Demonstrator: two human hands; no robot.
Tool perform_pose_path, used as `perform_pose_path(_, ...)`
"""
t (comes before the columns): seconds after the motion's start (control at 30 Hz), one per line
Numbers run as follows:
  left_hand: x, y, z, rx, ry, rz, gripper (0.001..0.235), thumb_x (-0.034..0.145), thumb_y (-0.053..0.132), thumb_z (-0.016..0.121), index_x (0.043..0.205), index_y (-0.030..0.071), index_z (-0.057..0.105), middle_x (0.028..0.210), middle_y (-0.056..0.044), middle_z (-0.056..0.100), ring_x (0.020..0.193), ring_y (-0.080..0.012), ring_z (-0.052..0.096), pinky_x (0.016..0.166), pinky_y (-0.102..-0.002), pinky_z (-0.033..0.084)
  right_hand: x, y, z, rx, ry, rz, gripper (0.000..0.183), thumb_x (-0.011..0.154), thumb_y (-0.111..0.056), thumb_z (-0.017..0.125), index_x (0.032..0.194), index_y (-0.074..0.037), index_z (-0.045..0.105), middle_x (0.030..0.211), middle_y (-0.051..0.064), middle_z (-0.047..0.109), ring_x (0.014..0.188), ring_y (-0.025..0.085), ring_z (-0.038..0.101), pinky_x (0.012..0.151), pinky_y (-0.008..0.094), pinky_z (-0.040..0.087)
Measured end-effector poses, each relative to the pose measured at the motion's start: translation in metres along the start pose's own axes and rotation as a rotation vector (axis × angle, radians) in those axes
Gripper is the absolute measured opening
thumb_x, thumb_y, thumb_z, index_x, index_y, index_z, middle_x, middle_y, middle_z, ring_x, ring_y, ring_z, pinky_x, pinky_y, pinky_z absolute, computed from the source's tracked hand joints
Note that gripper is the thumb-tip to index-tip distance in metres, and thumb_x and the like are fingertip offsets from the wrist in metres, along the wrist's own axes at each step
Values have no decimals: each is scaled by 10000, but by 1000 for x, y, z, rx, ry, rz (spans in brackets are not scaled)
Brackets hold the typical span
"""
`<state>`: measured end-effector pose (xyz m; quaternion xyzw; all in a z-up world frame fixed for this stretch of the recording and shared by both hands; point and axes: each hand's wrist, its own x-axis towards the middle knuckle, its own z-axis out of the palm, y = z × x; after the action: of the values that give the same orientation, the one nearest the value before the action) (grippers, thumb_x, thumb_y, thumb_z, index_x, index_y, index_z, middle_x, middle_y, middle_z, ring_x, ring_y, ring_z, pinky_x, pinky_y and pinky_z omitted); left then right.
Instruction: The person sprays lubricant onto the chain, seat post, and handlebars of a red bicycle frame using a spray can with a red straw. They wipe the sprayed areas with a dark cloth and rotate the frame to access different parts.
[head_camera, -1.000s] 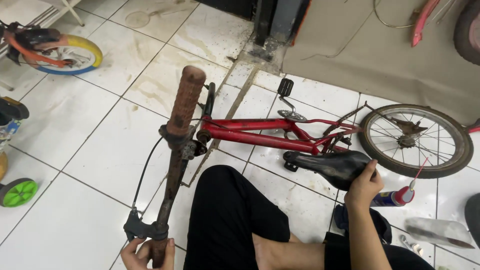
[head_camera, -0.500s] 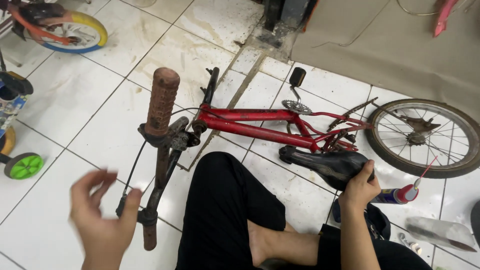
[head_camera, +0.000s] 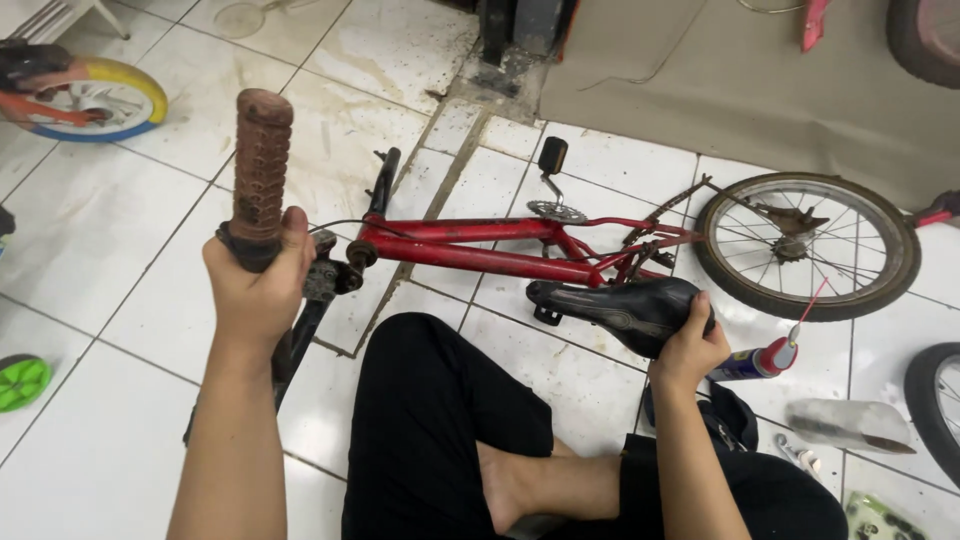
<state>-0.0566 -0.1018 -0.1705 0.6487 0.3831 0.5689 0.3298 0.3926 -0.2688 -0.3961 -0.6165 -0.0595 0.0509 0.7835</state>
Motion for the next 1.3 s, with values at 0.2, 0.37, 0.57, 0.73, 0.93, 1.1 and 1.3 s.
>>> perform_pose_path(0.2,2,35,0,-71,-44,-163,511,1115,88,569,641,85,381,618,-31,397,609,-145,438,628,-300,378,-26,-49,20,-214,6,43,464,984,-420,723,702,-97,546,705,-83,464,734,56,431,640,279,426)
perform_pose_path(0.37,27,15,-1,-39,-73,-97,576,1166,65,556,630,87,347,618,-42,377,625,-176,450,676,-328,400,-24,-27,38,-139,21,32,492,966,-396,736,665,-97,487,673,-70,411,685,70,409,585,286,392)
perform_pose_path(0.57,75,-13,9,-50,-147,31,608,1229,2,489,658,65,289,613,-63,315,589,-196,368,718,-367,409,-18,-16,74,-97,31,30,456,954,-383,730,673,-98,511,678,-67,451,687,69,425,602,277,401)
perform_pose_path(0.73,110,-58,29,-88,-177,55,624,1238,14,482,652,96,284,609,-42,320,585,-185,378,739,-360,428,7,-12,106,-161,41,54,478,929,-441,730,683,-73,550,668,-39,511,685,79,473,616,287,443)
perform_pose_path(0.93,157,-101,66,-132,-156,48,642,1242,65,535,643,108,307,612,-34,347,592,-172,415,748,-350,457,43,-14,139,-228,-21,49,470,920,-520,695,735,-104,579,719,-43,528,736,72,479,658,291,458)
perform_pose_path(1.1,210,-134,90,-131,-164,90,473,1269,150,610,833,89,437,611,-44,425,553,-165,485,676,-336,513,64,-27,162,-278,-175,180,605,892,-670,500,1017,-111,696,957,12,693,956,134,626,875,296,492)
perform_pose_path(1.3,217,-135,99,-24,-200,86,441,1243,179,547,822,48,542,716,-88,571,713,-201,656,803,-349,564,64,-32,160,-284,-287,176,591,904,-631,527,1193,-125,625,1189,25,690,1152,139,619,1003,297,479)
